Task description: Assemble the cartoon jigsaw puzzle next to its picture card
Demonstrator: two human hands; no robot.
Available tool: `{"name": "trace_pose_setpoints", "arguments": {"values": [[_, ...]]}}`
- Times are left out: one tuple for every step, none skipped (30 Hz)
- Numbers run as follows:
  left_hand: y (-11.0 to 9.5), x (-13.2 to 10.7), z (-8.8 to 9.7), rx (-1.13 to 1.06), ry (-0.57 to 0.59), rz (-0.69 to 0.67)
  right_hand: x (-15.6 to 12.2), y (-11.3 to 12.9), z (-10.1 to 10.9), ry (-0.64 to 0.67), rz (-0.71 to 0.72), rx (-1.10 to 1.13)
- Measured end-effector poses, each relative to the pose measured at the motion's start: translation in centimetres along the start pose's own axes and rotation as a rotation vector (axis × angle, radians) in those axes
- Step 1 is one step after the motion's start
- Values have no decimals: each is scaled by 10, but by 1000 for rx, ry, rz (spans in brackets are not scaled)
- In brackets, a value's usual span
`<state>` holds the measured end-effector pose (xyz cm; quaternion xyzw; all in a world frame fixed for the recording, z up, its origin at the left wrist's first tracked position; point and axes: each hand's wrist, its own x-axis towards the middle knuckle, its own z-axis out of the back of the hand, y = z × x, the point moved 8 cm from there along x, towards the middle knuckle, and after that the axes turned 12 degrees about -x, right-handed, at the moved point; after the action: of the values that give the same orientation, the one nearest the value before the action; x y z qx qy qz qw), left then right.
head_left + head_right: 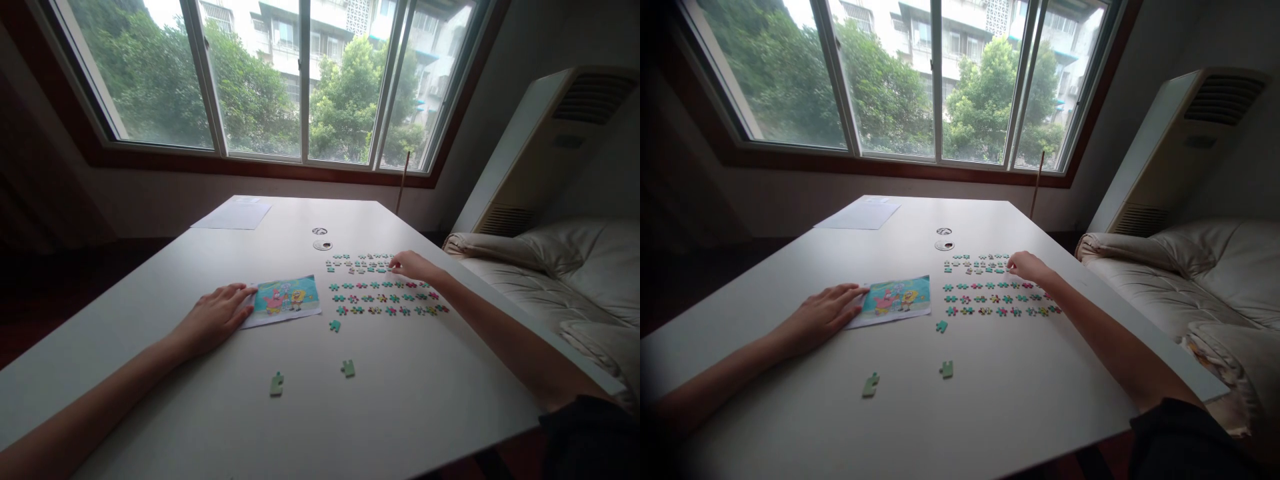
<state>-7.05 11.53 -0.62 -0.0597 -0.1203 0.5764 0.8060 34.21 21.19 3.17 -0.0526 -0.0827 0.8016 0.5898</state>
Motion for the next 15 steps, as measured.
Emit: {"name": "trace_pose_setpoints", "arguments": {"values": [[0, 0, 0, -1, -5, -4, 2, -2, -4, 15, -15, -10], [0, 1, 0, -4, -11, -9, 5, -4, -7, 29, -27, -18], [1, 1, 0, -8, -18, -14, 7, -6, -10, 42, -39, -24], [1, 1, 0, -12, -23, -15, 9, -7, -12, 55, -48, -29], [1, 1, 0, -16, -25, -13, 10, -8, -14, 68, -54, -31], [2, 1, 0, -18, -23, -9, 11, -8, -16, 79, -58, -33], [2, 1, -1, -19, -19, -3, 12, -8, -16, 91, -59, -32], [3, 2, -1, -19, -13, 2, 13, -8, -17, 101, -58, -30], [3, 1, -1, -18, -8, 6, 14, -7, -17, 111, -55, -27], [3, 1, -1, -18, -5, 8, 14, -7, -17, 119, -52, -21], [2, 1, -1, -17, -4, 10, 15, -7, -17, 128, -50, -15], [2, 1, 0, -17, -4, 13, 15, -6, -17, 135, -48, -6], [2, 0, 0, -18, -6, 16, 15, -6, -17, 140, -48, 3], [1, 0, 1, -20, -8, 20, 15, -7, -17, 144, -50, 14], [1, -1, 1, -24, -10, 23, 14, -7, -16, 144, -53, 25]]}}
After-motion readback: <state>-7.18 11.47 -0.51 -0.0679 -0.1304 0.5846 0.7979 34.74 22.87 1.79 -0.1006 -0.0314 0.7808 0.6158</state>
